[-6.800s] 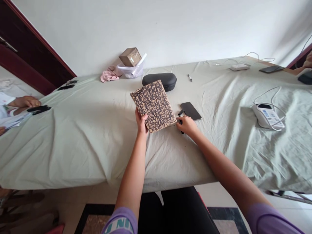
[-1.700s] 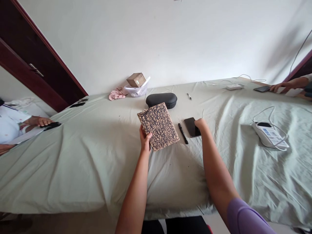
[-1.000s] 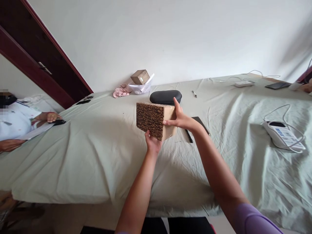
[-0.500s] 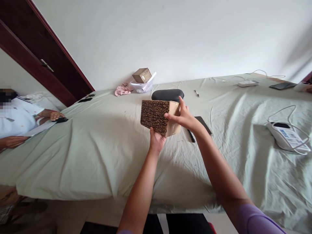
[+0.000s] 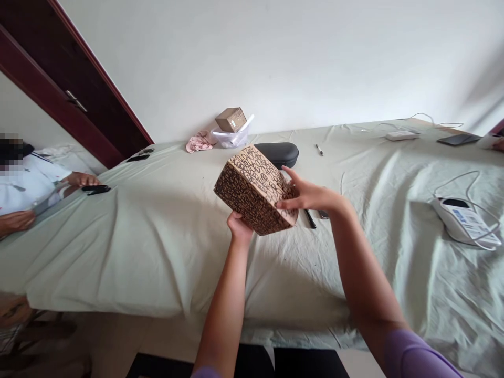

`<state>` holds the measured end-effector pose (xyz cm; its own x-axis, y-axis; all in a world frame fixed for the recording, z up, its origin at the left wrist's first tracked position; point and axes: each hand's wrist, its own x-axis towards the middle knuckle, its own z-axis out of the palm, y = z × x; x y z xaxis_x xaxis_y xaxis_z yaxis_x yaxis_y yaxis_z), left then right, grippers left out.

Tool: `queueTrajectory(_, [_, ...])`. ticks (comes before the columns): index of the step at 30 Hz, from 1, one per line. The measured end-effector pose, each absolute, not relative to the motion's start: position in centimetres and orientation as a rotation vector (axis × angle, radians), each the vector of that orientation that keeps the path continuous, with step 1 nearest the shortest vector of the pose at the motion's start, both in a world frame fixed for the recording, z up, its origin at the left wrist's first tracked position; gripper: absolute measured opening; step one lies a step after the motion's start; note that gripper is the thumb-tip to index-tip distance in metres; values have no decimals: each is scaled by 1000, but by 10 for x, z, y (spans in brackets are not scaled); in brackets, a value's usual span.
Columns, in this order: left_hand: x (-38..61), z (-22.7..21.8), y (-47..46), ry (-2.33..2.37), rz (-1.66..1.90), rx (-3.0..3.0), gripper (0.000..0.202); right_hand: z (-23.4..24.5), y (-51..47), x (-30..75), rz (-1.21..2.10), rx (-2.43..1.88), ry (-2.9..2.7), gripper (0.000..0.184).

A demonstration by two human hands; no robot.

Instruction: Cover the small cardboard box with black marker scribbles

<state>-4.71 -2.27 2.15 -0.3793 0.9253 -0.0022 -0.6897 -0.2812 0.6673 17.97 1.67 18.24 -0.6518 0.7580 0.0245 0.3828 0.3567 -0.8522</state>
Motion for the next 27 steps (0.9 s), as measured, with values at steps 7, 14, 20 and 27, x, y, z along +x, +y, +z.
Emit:
queueTrajectory(7, [-41, 35, -23, 681, 1846, 488, 54, 179, 6, 162, 1074, -998, -2219, 133])
queueTrajectory(14, [-37, 35, -21, 684, 1843, 550, 54, 182, 7, 168, 1083, -1120, -2187, 131])
queueTrajectory(20, [-36, 37, -20, 705, 1860, 591, 51, 181, 7, 166, 1095, -1100, -2176, 127])
queueTrajectory(27, [-38, 36, -18, 667, 1897, 592, 52, 180, 7, 165, 1092, -1071, -2151, 126])
